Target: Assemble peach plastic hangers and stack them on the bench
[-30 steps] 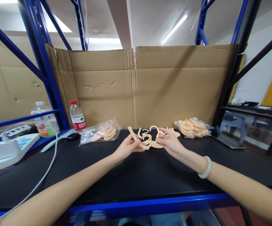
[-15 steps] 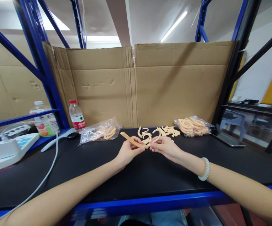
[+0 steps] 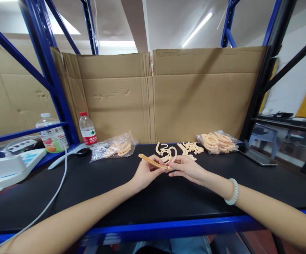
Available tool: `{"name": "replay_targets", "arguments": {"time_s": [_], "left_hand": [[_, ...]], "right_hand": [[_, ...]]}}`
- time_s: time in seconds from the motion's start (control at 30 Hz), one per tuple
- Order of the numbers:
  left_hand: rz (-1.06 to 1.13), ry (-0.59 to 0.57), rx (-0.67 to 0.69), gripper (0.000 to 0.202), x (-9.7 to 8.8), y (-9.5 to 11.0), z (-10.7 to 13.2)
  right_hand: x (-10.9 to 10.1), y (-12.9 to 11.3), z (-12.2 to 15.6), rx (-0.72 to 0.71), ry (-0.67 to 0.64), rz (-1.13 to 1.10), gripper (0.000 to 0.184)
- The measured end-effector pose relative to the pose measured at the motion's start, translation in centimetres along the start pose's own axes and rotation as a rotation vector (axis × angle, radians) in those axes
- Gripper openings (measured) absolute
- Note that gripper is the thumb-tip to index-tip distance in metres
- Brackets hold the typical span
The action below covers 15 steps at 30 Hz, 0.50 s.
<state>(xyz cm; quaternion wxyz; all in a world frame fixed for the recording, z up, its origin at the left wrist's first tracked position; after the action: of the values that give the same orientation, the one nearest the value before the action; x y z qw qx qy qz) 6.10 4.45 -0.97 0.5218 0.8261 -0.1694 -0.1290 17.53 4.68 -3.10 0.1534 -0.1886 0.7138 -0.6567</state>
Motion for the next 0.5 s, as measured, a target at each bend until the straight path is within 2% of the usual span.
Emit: {"name": "replay_targets", "arguments": {"time_s": [0.13, 0.3, 0.5], "left_hand": [[-0.115, 0.008, 0.055, 0.016, 0.30, 0.92, 0.29], [-0.072, 0.013, 0.010, 0.018, 0.45, 0.66, 0.38], [-0.115, 0.015, 0.024, 0.016, 0.66, 0.57, 0.55]], "right_hand": [[0.14, 0.10, 0.00, 0.000, 0.004, 0.018, 0.034], [0.16, 0.24, -0.16, -0.020, 0.001, 0.042, 0.033], [0.12, 0.90, -0.34, -0.031, 0.012, 0.048, 0.035]]}}
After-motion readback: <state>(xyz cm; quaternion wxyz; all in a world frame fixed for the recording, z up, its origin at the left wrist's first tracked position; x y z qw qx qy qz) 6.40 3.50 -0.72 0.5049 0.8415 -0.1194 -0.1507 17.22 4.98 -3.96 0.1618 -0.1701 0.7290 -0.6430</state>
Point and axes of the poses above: each hand's wrist, its own z-axis away from the middle knuckle, its own x-axis out of the palm, y = z × x, the point moved 9 cm from there along -z, towards the middle knuckle, and after that the axes turned 7 degrees about z, right-handed, at the moved point
